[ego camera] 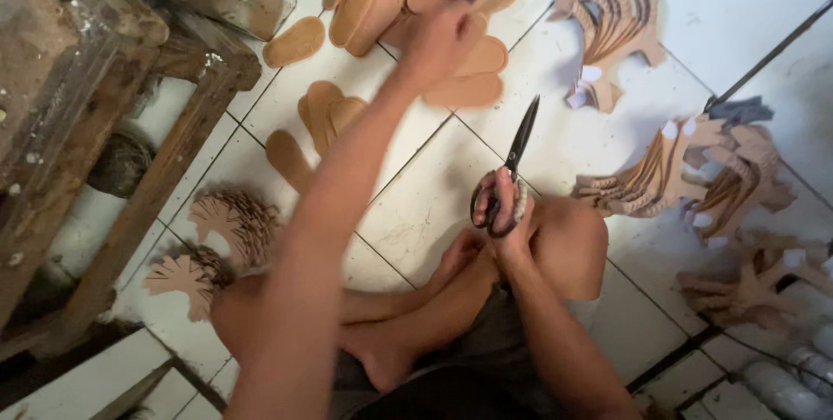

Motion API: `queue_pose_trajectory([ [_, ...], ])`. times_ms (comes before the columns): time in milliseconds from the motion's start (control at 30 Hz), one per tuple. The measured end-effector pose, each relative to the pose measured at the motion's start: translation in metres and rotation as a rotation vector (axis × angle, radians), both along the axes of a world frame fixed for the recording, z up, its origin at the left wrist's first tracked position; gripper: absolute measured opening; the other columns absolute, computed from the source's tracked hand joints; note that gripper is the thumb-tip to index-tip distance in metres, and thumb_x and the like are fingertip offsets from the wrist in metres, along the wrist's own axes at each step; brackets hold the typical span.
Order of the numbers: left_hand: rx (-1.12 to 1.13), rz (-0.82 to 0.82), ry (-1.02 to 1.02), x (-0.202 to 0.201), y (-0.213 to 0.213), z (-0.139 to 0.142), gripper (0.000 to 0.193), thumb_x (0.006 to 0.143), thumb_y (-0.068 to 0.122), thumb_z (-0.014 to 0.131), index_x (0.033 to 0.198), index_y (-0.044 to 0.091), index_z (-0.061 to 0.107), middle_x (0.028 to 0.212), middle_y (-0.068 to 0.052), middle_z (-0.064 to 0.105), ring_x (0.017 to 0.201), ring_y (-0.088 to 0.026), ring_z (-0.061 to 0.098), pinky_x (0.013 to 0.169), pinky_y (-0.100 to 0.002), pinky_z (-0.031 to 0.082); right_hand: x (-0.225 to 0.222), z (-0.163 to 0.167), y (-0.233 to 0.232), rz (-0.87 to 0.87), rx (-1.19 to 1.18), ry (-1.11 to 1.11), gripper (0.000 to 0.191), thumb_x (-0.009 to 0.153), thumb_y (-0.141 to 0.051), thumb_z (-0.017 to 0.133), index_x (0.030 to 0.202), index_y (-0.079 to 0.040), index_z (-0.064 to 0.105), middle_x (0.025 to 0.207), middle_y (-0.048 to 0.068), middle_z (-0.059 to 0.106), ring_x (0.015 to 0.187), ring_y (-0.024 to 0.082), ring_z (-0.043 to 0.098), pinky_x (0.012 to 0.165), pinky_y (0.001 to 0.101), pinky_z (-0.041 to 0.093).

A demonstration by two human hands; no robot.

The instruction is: The person sits on the floor and uses shears to trim the edges of a beige shoe sole. They repeatedly rotate the sole to cut along the perimeter, removing excess material and placing the trimmed pieces on the floor.

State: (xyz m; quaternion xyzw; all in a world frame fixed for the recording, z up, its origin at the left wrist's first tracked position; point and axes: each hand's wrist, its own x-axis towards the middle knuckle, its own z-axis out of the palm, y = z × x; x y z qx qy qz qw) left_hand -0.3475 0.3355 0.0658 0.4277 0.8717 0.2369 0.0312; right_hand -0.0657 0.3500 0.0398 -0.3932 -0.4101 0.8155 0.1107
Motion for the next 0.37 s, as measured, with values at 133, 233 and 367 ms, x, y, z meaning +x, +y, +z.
queue_pose_trajectory([
  [133, 0.086, -0.017, -0.208, -0.025, -0.02, 0.017, 0.02, 0.095, 0.023, 0.067, 0.093, 0.004, 0.073, 0.08, -0.013, 0.072, 0.071, -0.03, 0.07, 0.067, -0.042, 0.056, -0.008, 0.005, -0.001, 0.046, 0.109, -0.053, 0.043, 0.104, -0.039, 0.053, 0.088, 0.0, 0.06, 0.057, 0.008, 0.053, 0.044, 0.016, 0.049, 0.04, 0.0289, 0.037],
  [233, 0.433, 0.116, -0.817, -0.049, -0.025, 0.03, 0.019, 0.102, 0.023, 0.065, 0.109, 0.007, 0.072, 0.089, -0.001, 0.071, 0.076, -0.014, 0.067, 0.066, -0.031, 0.056, 0.001, 0.006, -0.005, 0.045, 0.054, -0.035, 0.041, 0.103, -0.039, 0.054, 0.09, -0.001, 0.06, 0.059, 0.007, 0.053, 0.045, 0.015, 0.048, 0.041, 0.028, 0.037],
  [367, 0.741, -0.096, -1.2, -0.056, -0.046, 0.069, 0.014, 0.107, 0.015, 0.062, 0.107, 0.001, 0.067, 0.097, -0.004, 0.071, 0.084, -0.012, 0.071, 0.074, -0.03, 0.061, -0.005, 0.001, -0.001, -0.016, -0.045, -0.02, 0.041, 0.102, -0.04, 0.058, 0.089, -0.001, 0.058, 0.06, 0.006, 0.052, 0.044, 0.015, 0.047, 0.04, 0.0279, 0.037],
])
